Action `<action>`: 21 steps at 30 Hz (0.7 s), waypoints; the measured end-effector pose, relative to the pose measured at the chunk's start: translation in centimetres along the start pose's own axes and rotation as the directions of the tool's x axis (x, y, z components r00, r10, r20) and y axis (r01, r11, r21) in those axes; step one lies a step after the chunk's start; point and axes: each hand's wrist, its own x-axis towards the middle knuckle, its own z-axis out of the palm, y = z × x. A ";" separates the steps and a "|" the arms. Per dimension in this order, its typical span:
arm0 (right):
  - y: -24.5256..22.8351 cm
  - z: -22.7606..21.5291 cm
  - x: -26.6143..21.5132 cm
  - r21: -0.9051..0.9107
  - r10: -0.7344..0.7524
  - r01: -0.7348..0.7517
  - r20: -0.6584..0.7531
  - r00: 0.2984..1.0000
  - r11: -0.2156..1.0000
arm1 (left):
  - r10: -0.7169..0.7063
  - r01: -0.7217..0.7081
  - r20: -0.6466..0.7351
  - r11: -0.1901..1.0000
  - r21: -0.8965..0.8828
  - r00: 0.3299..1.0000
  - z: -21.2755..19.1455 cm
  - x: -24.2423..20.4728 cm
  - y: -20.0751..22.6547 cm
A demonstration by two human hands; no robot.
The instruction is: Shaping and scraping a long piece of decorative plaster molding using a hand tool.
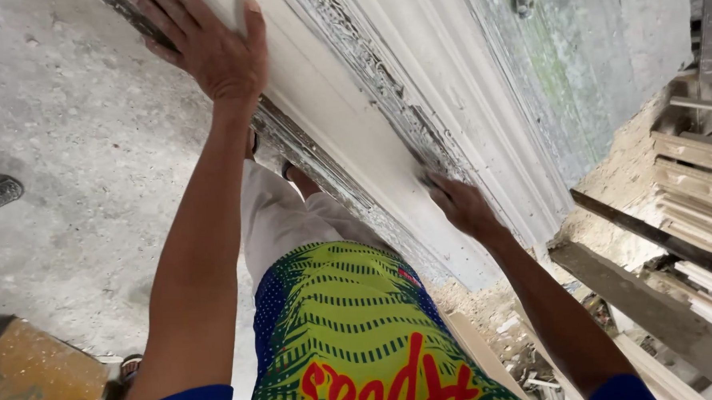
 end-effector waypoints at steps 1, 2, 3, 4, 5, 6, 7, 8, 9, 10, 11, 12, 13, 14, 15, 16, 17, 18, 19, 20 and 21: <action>1.5 0.4 -1.5 0.041 0.024 -0.022 -0.040 0.999 0.999 | 0.018 -0.018 -0.004 0.999 -0.051 1.000 -0.3 -0.2 0.1; 0.3 -0.2 0.0 0.036 0.019 -0.017 -0.035 0.999 0.999 | 0.009 -0.009 -0.003 0.999 -0.052 1.000 -0.6 -0.2 0.3; -0.9 -0.7 1.5 0.027 0.004 -0.005 0.009 1.000 1.000 | 0.012 -0.012 -0.001 0.999 -0.039 1.000 -0.9 -0.2 0.5; -2.2 -1.2 2.9 0.019 -0.009 0.008 0.052 0.999 1.000 | 0.015 -0.015 0.001 1.000 -0.026 1.000 -1.3 -0.3 0.6; -4.2 -2.0 6.1 0.013 -0.024 0.023 0.053 0.998 1.000 | 0.001 -0.002 -0.008 1.000 -0.026 1.000 -0.9 -0.2 0.6; -6.2 -2.7 9.3 -0.019 -0.132 0.133 0.046 0.990 0.991 | 0.010 -0.011 -0.017 0.999 -0.050 1.000 -0.5 -0.1 0.7; -8.3 -3.3 12.0 -0.048 -0.234 0.236 0.043 0.971 0.971 | 0.024 -0.025 -0.022 0.997 -0.072 0.999 -0.1 -0.3 0.8; -10.2 -3.8 15.0 -0.050 -0.244 0.246 0.044 0.969 0.968 | 0.015 -0.017 -0.028 0.997 -0.070 0.999 -0.7 0.0 0.4; -11.8 -4.5 17.6 -0.038 -0.360 0.359 -0.046 0.932 0.933 | 0.026 -0.027 -0.003 0.990 -0.138 1.000 -1.2 -0.1 0.5; -13.3 -5.2 20.2 -0.037 -0.469 0.468 -0.134 0.873 0.883 | 0.039 -0.034 0.020 0.978 -0.206 0.999 -1.6 -0.2 0.6; -13.3 -5.1 20.2 -0.042 -0.475 0.474 -0.145 0.868 0.880 | 0.042 -0.039 0.006 0.977 -0.208 0.999 -0.4 -0.5 0.2; -13.3 -5.0 20.4 -0.047 -0.451 0.448 -0.107 0.886 0.893 | 0.040 -0.085 -0.170 0.960 -0.267 0.985 0.9 -0.6 0.0; -12.9 -5.3 20.3 -0.059 -0.412 0.409 -0.061 0.909 0.911 | 0.027 -0.140 -0.329 0.934 -0.327 0.944 2.4 -1.0 0.3; -11.0 -5.5 18.1 -0.069 -0.405 0.401 -0.066 0.912 0.914 | 0.028 -0.146 -0.329 0.929 -0.339 0.944 1.4 -0.2 1.0; -9.3 -4.7 15.4 -0.075 -0.350 0.347 -0.026 0.936 0.935 | 0.043 -0.092 -0.198 0.965 -0.245 0.979 0.7 -0.3 0.7; -7.8 -3.9 12.8 -0.083 -0.294 0.294 0.014 0.956 0.952 | 0.045 -0.054 -0.063 0.989 -0.139 0.997 0.0 -0.3 0.3; -4.3 -2.3 9.7 -0.081 -0.290 0.290 0.021 0.957 0.953 | 0.044 -0.051 -0.054 0.989 -0.139 0.998 -0.4 -0.3 0.3; -1.2 -0.9 6.3 -0.075 -0.118 0.121 0.048 0.992 0.990 | 0.050 -0.050 -0.007 0.997 -0.064 0.999 -1.0 -0.2 0.3; 1.7 -0.1 3.0 -0.081 0.046 -0.041 0.072 0.996 0.996 | 0.044 -0.044 0.032 0.999 0.009 0.999 -1.6 0.1 0.4; 0.5 -0.4 2.1 -0.088 0.039 -0.033 0.076 0.996 0.996 | 0.033 -0.033 0.031 0.999 0.007 0.999 -0.8 -0.2 0.5; -0.7 -0.7 1.5 -0.073 0.080 -0.074 0.079 0.994 0.995 | 0.043 -0.045 -0.034 0.995 -0.083 0.999 -0.1 -0.2 0.5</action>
